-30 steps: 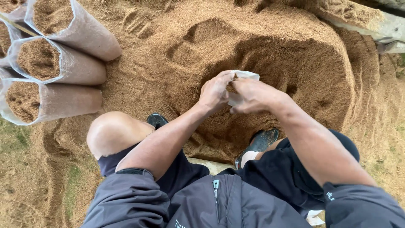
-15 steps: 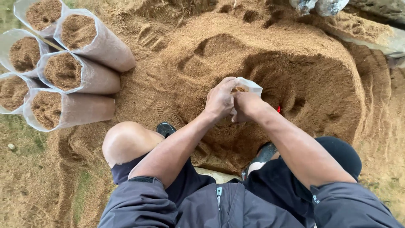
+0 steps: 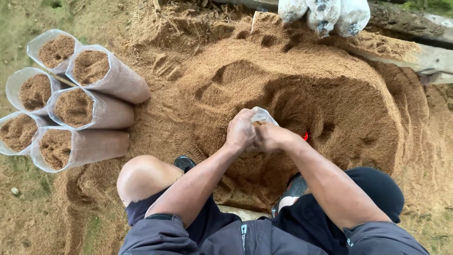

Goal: Filling small plastic bags with substrate using a hand scoop from a large pile.

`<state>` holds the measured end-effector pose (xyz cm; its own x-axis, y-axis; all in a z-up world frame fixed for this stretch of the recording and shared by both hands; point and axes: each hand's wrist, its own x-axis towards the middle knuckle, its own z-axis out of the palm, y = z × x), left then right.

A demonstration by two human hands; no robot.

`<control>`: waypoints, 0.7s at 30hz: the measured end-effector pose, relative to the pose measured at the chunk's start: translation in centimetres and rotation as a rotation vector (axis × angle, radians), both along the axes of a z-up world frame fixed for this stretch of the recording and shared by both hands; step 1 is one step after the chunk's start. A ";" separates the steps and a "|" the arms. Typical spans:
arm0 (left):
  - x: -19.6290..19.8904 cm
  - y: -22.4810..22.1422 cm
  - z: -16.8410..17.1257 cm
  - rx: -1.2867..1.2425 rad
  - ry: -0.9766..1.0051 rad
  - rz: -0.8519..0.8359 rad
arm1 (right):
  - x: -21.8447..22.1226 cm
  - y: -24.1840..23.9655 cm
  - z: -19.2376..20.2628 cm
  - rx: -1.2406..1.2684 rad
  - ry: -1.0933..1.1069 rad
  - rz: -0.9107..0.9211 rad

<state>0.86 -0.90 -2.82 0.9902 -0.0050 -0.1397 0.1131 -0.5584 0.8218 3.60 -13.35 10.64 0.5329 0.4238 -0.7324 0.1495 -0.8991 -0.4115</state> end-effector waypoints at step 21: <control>0.3 -0.4 5.2 -0.146 0.007 -0.105 | 2.6 -2.2 -7.0 0.062 -0.224 -0.102</control>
<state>1.17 -1.26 2.38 0.9822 -0.1294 -0.1364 0.0659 -0.4424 0.8944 6.21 -15.59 3.60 0.7215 0.3997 -0.5655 0.1526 -0.8883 -0.4332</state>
